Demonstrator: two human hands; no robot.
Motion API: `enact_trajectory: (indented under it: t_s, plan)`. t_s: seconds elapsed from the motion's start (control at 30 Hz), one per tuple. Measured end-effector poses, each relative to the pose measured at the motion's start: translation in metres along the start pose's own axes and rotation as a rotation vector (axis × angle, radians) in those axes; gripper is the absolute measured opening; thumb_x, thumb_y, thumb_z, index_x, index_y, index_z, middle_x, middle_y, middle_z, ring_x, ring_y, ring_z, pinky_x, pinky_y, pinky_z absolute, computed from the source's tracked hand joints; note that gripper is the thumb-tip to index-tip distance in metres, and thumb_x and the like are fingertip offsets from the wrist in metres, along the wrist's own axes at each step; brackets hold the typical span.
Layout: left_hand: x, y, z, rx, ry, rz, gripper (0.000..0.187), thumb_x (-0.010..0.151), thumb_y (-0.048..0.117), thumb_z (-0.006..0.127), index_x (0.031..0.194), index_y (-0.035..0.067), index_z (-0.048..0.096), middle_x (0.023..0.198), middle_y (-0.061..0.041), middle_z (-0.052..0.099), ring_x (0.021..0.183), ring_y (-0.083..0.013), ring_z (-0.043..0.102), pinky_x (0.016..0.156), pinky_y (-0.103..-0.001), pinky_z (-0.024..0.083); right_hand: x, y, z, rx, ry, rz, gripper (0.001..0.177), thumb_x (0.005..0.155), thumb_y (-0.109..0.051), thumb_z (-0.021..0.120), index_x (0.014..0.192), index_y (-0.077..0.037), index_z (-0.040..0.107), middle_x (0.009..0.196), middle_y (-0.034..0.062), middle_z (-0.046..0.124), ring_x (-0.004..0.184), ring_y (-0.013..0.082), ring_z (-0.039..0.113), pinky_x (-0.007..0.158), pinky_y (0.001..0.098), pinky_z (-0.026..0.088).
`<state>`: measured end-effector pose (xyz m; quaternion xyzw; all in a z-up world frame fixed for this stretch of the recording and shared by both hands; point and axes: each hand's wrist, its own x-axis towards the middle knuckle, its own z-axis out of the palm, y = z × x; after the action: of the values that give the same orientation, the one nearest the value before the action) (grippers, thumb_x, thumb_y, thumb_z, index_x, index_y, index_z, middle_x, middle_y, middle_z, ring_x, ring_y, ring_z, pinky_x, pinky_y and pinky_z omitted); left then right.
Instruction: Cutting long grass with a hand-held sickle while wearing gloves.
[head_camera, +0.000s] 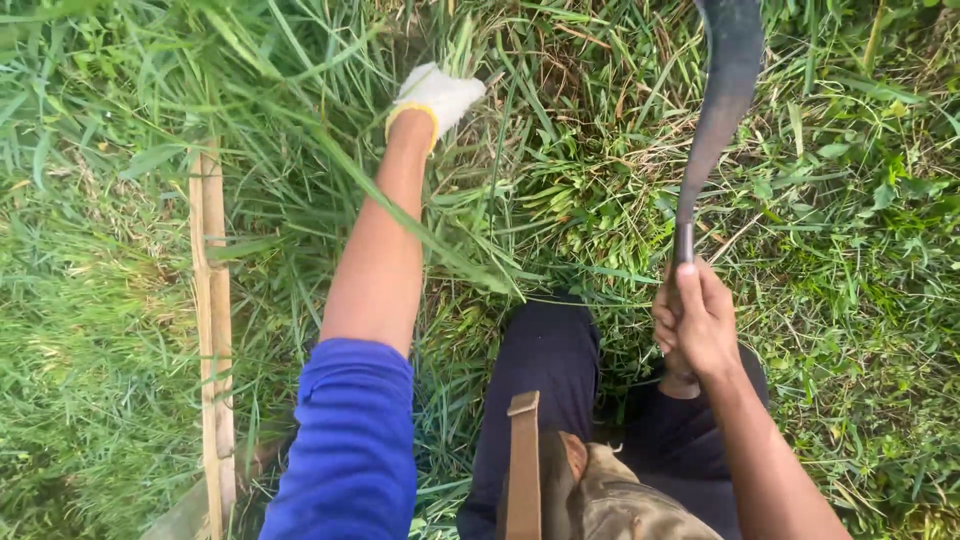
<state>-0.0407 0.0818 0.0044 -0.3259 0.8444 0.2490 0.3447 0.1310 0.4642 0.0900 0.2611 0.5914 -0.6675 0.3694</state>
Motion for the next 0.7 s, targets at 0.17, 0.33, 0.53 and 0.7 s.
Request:
enact_trajectory:
  t_s: [0.17, 0.33, 0.53, 0.7]
  plan:
    - [-0.001, -0.008, 0.009, 0.039, -0.023, -0.015, 0.046, 0.072, 0.041, 0.072, 0.097, 0.002, 0.073, 0.102, -0.019, 0.075, 0.092, -0.0318, 0.073, 0.087, -0.041, 0.057, 0.027, 0.013, 0.022, 0.187, 0.085, -0.258, 0.037, 0.113, -0.045, 0.037, 0.106, -0.010, 0.046, 0.061, -0.0013, 0.040, 0.042, 0.0074, 0.034, 0.034, 0.0254, 0.034]
    - [-0.006, -0.015, 0.009, 0.144, -0.068, -0.008, 0.050, 0.074, 0.041, 0.070, 0.104, 0.000, 0.075, 0.109, -0.022, 0.074, 0.097, -0.0342, 0.073, 0.089, -0.041, 0.055, 0.039, 0.050, 0.026, -0.412, -0.232, 0.253, 0.033, 0.103, -0.043, 0.047, 0.093, -0.011, 0.052, 0.055, 0.0012, 0.047, 0.037, 0.0116, 0.041, 0.032, 0.0305, 0.036]
    - [-0.042, -0.046, 0.004, 0.055, -0.102, -0.043, 0.056, 0.078, 0.044, 0.068, 0.106, -0.004, 0.071, 0.109, -0.028, 0.071, 0.100, -0.0398, 0.070, 0.090, -0.043, 0.053, 0.018, 0.039, -0.011, -0.134, -0.078, 0.043, 0.033, 0.105, -0.041, 0.046, 0.093, -0.011, 0.048, 0.056, -0.0020, 0.045, 0.039, 0.0078, 0.041, 0.032, 0.0274, 0.034]
    - [-0.044, -0.048, 0.008, 0.023, -0.083, 0.011, 0.057, 0.077, 0.044, 0.067, 0.102, -0.007, 0.070, 0.104, -0.030, 0.071, 0.097, -0.0410, 0.071, 0.089, -0.044, 0.053, 0.028, 0.070, -0.003, -0.112, -0.120, -0.035, 0.033, 0.108, -0.042, 0.046, 0.099, -0.010, 0.052, 0.058, -0.0033, 0.045, 0.041, 0.0075, 0.041, 0.033, 0.0270, 0.034]
